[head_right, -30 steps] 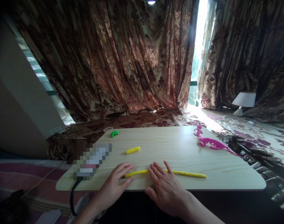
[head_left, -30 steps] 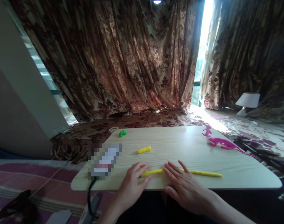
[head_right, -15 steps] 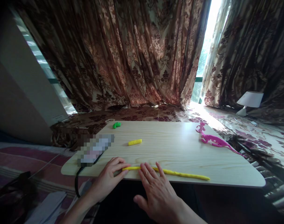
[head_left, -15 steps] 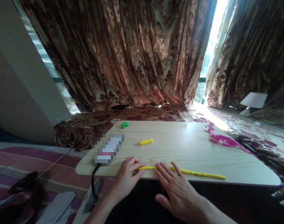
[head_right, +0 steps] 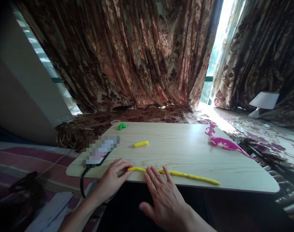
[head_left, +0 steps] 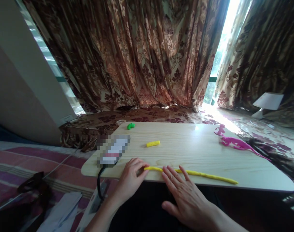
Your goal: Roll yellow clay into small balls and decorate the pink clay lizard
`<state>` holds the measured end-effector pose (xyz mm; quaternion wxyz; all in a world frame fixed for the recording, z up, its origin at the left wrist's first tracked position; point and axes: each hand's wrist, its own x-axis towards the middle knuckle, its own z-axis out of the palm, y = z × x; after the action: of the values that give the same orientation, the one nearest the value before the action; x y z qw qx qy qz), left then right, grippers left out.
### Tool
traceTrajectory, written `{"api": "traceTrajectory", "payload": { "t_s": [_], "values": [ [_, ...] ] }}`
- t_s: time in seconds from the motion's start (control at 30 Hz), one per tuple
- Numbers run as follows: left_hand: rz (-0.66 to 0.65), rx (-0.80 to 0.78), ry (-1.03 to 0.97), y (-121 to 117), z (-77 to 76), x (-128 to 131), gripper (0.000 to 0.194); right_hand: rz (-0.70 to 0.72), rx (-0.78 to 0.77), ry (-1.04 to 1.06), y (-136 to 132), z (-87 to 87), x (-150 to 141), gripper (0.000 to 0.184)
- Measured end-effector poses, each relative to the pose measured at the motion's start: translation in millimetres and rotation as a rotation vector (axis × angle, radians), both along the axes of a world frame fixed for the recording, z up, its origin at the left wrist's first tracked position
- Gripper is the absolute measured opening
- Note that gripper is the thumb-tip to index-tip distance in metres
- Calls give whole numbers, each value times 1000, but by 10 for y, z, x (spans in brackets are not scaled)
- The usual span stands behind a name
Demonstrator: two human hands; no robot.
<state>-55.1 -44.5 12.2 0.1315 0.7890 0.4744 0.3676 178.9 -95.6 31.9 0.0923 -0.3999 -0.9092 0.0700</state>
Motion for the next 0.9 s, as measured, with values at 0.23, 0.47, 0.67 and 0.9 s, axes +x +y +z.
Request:
{"api": "traceTrajectory", "payload": {
  "t_s": [0.23,0.47,0.67,0.9],
  "values": [
    [21,54,23,173,19,11,18,-192,-7,-13,592,76,-163,73],
    [-14,-12,-26,-53,-43,-67,10,8,-23,-10,-55,-33,51,68],
    [0,29,26,99,32,4,8,-123,-50,-8,409,134,-43,67],
    [31,95,160,220,86,-60,27,-347,31,-24,668,275,515,57]
  ]
}}
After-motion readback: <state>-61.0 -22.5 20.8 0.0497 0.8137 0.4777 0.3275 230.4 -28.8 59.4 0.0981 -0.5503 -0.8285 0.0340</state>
